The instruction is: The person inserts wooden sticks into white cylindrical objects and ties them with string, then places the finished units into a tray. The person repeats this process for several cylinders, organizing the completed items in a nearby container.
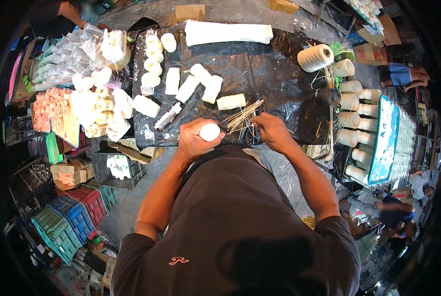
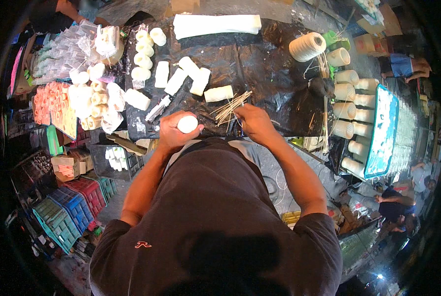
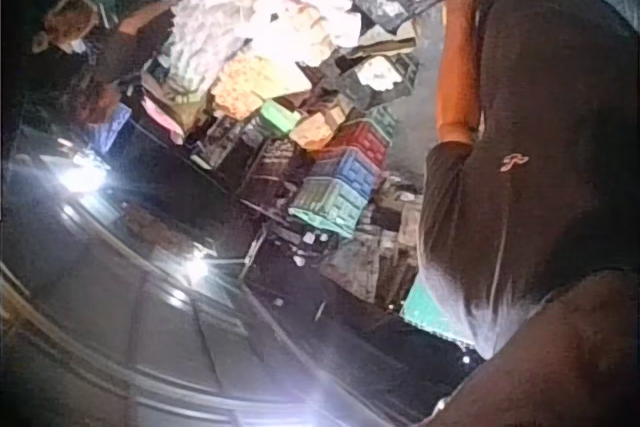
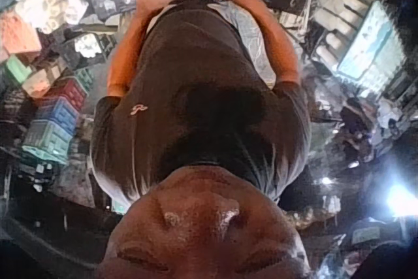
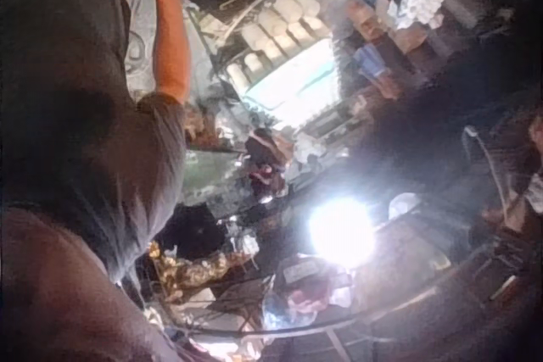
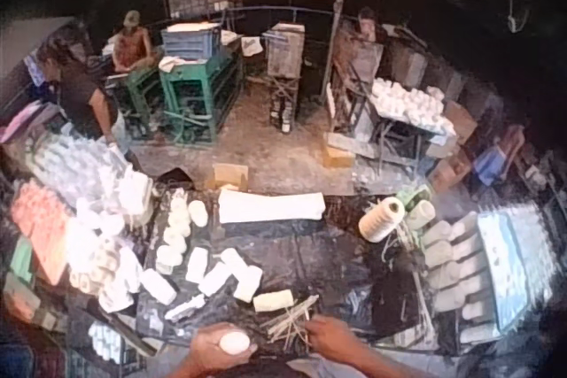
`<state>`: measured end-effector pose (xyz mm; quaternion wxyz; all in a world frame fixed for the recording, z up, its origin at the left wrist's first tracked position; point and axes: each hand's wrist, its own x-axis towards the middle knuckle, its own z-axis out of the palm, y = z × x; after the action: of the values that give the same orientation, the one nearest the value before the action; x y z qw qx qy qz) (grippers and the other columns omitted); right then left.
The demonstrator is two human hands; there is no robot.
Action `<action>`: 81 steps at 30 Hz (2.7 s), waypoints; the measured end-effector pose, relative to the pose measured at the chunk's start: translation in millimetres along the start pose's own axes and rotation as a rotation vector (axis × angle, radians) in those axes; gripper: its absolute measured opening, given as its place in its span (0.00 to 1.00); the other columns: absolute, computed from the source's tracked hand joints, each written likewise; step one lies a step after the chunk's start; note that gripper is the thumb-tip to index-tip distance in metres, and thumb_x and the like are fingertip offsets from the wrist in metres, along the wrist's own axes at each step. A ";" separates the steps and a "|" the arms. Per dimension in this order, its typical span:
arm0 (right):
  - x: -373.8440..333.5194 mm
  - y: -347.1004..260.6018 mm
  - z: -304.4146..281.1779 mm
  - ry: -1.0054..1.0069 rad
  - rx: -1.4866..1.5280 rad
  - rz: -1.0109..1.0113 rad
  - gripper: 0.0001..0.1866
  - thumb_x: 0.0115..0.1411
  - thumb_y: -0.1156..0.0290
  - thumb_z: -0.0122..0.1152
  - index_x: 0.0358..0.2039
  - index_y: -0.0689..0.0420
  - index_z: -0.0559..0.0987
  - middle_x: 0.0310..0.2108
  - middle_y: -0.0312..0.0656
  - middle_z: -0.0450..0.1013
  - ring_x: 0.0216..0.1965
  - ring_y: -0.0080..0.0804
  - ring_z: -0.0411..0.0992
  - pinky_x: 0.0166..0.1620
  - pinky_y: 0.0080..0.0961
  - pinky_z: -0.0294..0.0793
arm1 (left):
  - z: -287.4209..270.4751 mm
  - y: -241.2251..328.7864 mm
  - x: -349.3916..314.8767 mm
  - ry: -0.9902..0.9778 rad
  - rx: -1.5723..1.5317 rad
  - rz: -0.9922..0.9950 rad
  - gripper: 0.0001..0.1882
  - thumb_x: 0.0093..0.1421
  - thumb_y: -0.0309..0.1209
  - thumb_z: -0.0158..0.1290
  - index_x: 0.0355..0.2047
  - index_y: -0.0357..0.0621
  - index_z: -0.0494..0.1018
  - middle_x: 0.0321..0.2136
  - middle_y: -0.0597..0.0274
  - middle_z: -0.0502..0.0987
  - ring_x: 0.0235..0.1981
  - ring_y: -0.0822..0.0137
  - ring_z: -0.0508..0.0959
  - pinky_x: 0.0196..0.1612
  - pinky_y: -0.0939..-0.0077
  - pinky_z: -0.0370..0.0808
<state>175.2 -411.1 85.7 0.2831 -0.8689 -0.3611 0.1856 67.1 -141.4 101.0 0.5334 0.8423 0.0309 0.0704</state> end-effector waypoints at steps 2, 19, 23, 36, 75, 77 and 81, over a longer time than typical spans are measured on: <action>4.9 -44.4 -40.1 0.032 0.122 -0.165 0.15 0.56 0.78 0.60 0.46 0.58 0.79 0.35 0.50 0.76 0.38 0.54 0.76 0.41 0.44 0.76 | -10.2 21.7 4.8 0.018 -0.026 0.067 0.11 0.48 0.29 0.71 0.31 0.41 0.83 0.28 0.58 0.83 0.28 0.62 0.82 0.34 0.70 0.79; 45.5 -170.5 -66.7 0.210 0.087 -0.519 0.11 0.50 0.81 0.61 0.37 0.65 0.77 0.29 0.46 0.70 0.32 0.46 0.73 0.36 0.40 0.74 | -45.4 65.0 3.5 0.229 -0.029 0.069 0.05 0.51 0.24 0.67 0.29 0.40 0.83 0.28 0.58 0.84 0.29 0.61 0.83 0.35 0.68 0.79; 45.6 -175.5 -62.6 0.234 -0.021 -0.554 0.10 0.50 0.78 0.61 0.34 0.65 0.76 0.27 0.45 0.67 0.31 0.43 0.73 0.34 0.39 0.73 | -45.9 66.2 1.8 0.219 0.012 0.101 0.06 0.52 0.25 0.67 0.29 0.40 0.82 0.26 0.57 0.84 0.28 0.59 0.83 0.35 0.67 0.79; 49.5 -183.0 -54.8 0.101 -0.254 -0.573 0.12 0.46 0.72 0.63 0.30 0.65 0.77 0.27 0.46 0.70 0.31 0.42 0.74 0.35 0.38 0.73 | -41.9 63.2 0.2 0.228 0.343 0.239 0.16 0.45 0.27 0.68 0.35 0.36 0.79 0.31 0.51 0.82 0.33 0.49 0.82 0.39 0.58 0.78; 50.5 -167.8 -82.7 0.142 -0.377 -0.609 0.05 0.52 0.69 0.61 0.28 0.56 0.80 0.25 0.38 0.72 0.31 0.36 0.76 0.46 0.39 0.63 | -30.0 73.9 3.9 0.143 0.321 0.020 0.20 0.44 0.27 0.68 0.38 0.32 0.79 0.36 0.44 0.81 0.39 0.45 0.81 0.46 0.55 0.78; 48.8 -170.1 -87.4 0.140 -0.401 -0.646 0.05 0.52 0.69 0.61 0.27 0.56 0.81 0.25 0.38 0.72 0.32 0.36 0.76 0.47 0.40 0.62 | -30.9 76.5 3.8 0.144 0.328 0.025 0.20 0.43 0.27 0.68 0.38 0.32 0.79 0.36 0.44 0.81 0.40 0.45 0.81 0.46 0.55 0.78; 51.0 -166.5 -85.8 0.121 -0.434 -0.647 0.05 0.52 0.69 0.60 0.27 0.56 0.81 0.27 0.37 0.72 0.35 0.34 0.74 0.47 0.41 0.61 | -30.6 78.6 5.2 0.153 0.314 0.059 0.21 0.43 0.28 0.68 0.39 0.33 0.79 0.36 0.43 0.81 0.40 0.45 0.81 0.46 0.55 0.78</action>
<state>167.5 -308.1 250.1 0.1574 -0.7592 -0.6298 -0.0457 65.8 -147.1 185.4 0.3892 0.9080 0.0573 0.1440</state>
